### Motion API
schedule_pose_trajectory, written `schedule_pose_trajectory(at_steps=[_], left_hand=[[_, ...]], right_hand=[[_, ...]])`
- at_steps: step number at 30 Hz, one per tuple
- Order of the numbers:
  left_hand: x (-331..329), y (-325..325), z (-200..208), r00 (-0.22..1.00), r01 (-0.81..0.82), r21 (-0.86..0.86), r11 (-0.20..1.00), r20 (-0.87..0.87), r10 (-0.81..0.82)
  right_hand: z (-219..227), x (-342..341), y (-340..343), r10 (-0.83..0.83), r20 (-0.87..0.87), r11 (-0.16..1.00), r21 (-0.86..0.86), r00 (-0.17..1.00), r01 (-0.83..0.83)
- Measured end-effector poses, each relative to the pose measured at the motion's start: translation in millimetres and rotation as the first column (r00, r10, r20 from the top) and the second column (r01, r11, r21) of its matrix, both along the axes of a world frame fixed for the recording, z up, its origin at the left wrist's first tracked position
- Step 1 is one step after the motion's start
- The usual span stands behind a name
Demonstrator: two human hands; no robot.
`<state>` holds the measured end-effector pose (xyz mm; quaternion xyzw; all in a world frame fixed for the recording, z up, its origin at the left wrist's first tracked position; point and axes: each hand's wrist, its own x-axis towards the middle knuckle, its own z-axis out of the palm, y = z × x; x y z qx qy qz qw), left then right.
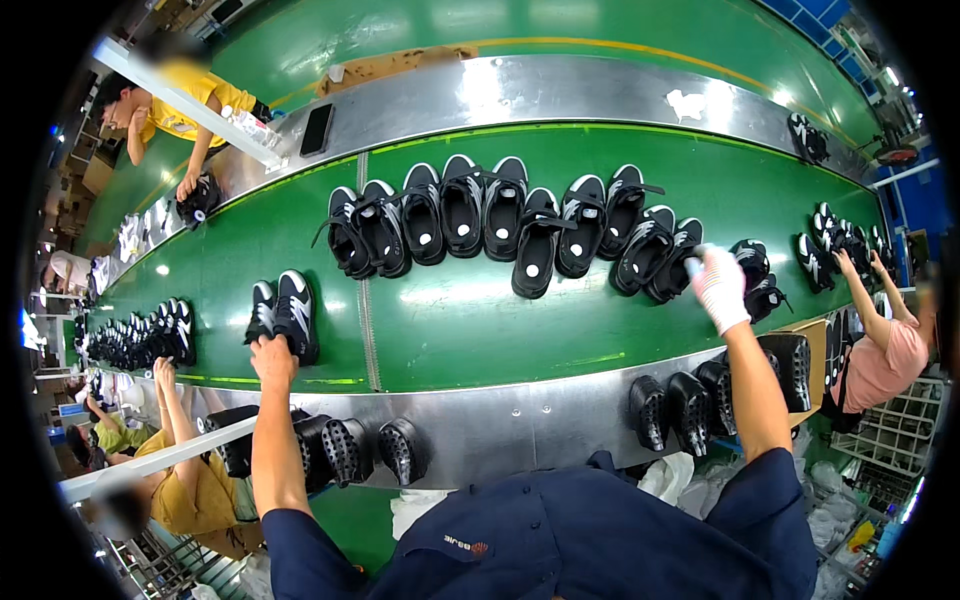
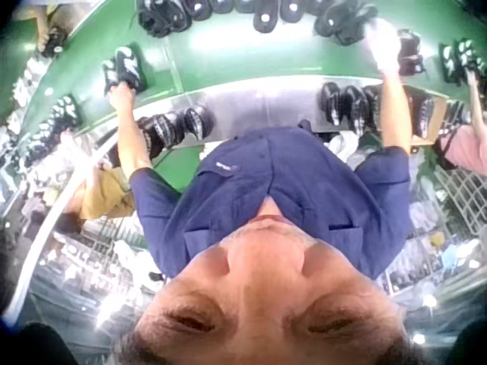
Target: The person assembles shoes on a factory line by hand. They pick up black shoe uppers and soles, attach them, and check the alignment before placing the assembled items into a large white bag.
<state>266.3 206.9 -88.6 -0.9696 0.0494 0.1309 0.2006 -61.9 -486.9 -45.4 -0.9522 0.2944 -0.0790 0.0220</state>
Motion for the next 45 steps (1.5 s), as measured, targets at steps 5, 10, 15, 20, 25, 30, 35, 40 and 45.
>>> schedule_pose_trajectory(at_steps=[5, 10, 15, 20, 25, 30, 35, 40, 45], left_hand=[[11.7, -104.1, 16.1, 0.865, 0.501, -0.288, 0.816, 0.209, -0.457], [13.0, -185.1, -0.3, 0.878, 0.457, -0.537, 0.709, 0.147, -0.455], [45.6, -190.2, -32.7, 0.929, 0.325, -0.528, 0.785, 0.02, -0.371], [65.6, -202.4, -34.3, 0.893, 0.416, -0.486, 0.768, 0.059, -0.447], [77.3, -210.0, -36.0, 0.734, 0.584, -0.435, 0.686, -0.078, -0.674], [37.3, -249.9, -36.6, 0.66, 0.624, -0.507, 0.595, -0.067, -0.749], [-37.7, -323.9, -46.9, 0.711, 0.59, -0.536, 0.604, -0.009, -0.703], [-92.4, -320.6, 5.5, 0.845, 0.467, -0.555, 0.688, 0.053, -0.531], [-225.7, -258.9, 54.3, 0.815, 0.509, -0.569, 0.646, 0.077, -0.574]], right_hand=[[3.9, 87.8, 127.7, 0.353, 0.046, 0.907, 0.227, 0.934, -0.354], [-40.1, 154.0, 188.5, 0.292, -0.267, 0.943, 0.242, 0.918, -0.23], [-38.1, 169.2, 204.8, 0.256, -0.424, 0.952, 0.268, 0.869, -0.15], [-45.9, 178.8, 195.9, 0.247, -0.49, 0.968, 0.172, 0.836, -0.185], [-50.1, 160.6, 147.9, 0.212, -0.457, 0.977, 0.089, 0.864, -0.193], [-58.6, 129.0, 66.8, 0.113, -0.427, 0.99, -0.029, 0.897, -0.139], [-44.3, 124.2, 10.2, -0.057, -0.45, 0.995, -0.104, 0.891, 0.011], [30.5, 95.0, 70.3, 0.093, -0.097, 0.996, -0.01, 0.991, -0.094], [44.6, 1.8, 195.1, 0.199, 0.088, 0.67, 0.714, 0.976, -0.201]])
